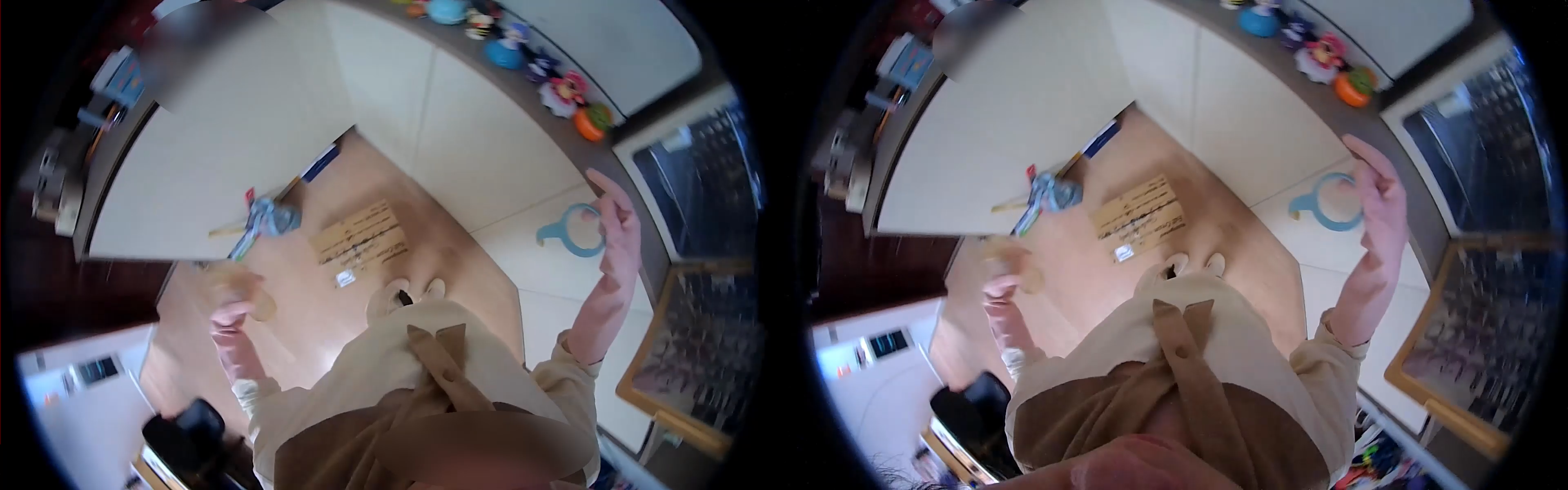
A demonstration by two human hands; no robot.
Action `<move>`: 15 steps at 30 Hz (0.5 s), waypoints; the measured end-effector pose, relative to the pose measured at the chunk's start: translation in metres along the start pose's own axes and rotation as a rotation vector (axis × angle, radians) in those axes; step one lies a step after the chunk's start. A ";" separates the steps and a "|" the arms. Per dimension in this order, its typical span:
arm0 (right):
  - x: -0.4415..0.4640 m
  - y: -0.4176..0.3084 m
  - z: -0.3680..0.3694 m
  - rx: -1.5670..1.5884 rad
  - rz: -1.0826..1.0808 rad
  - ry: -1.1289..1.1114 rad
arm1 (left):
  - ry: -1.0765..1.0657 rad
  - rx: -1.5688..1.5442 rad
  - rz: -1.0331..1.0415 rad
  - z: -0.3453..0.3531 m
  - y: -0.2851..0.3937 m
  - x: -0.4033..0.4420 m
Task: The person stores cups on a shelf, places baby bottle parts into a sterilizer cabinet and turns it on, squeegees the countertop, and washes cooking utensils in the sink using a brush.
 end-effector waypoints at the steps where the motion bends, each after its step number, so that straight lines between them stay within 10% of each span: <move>1: 0.005 0.003 0.005 -0.018 -0.013 -0.008 | 0.008 0.075 -0.157 0.037 -0.067 -0.014; 3: 0.017 0.003 0.015 -0.070 -0.040 -0.018 | 0.083 0.019 -0.401 0.109 -0.170 -0.058; 7: 0.035 -0.001 0.029 -0.130 -0.041 -0.050 | 0.715 -1.066 -0.816 0.146 -0.241 -0.143; 11: 0.040 0.006 0.054 -0.002 -0.092 -0.114 | 0.448 -0.444 -1.187 0.157 -0.239 -0.155; 15: 0.035 0.020 0.040 0.050 -0.094 -0.184 | 0.354 -0.098 -0.991 0.097 -0.123 -0.068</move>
Point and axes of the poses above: each hand's wrist, its own x-axis towards the middle knuckle, its own z-axis out of the palm, y = z × x, the point moved 7 cm from there along x, towards the middle knuckle, and after that the axes turned 8 degrees about -z, right-handed, at the moved point
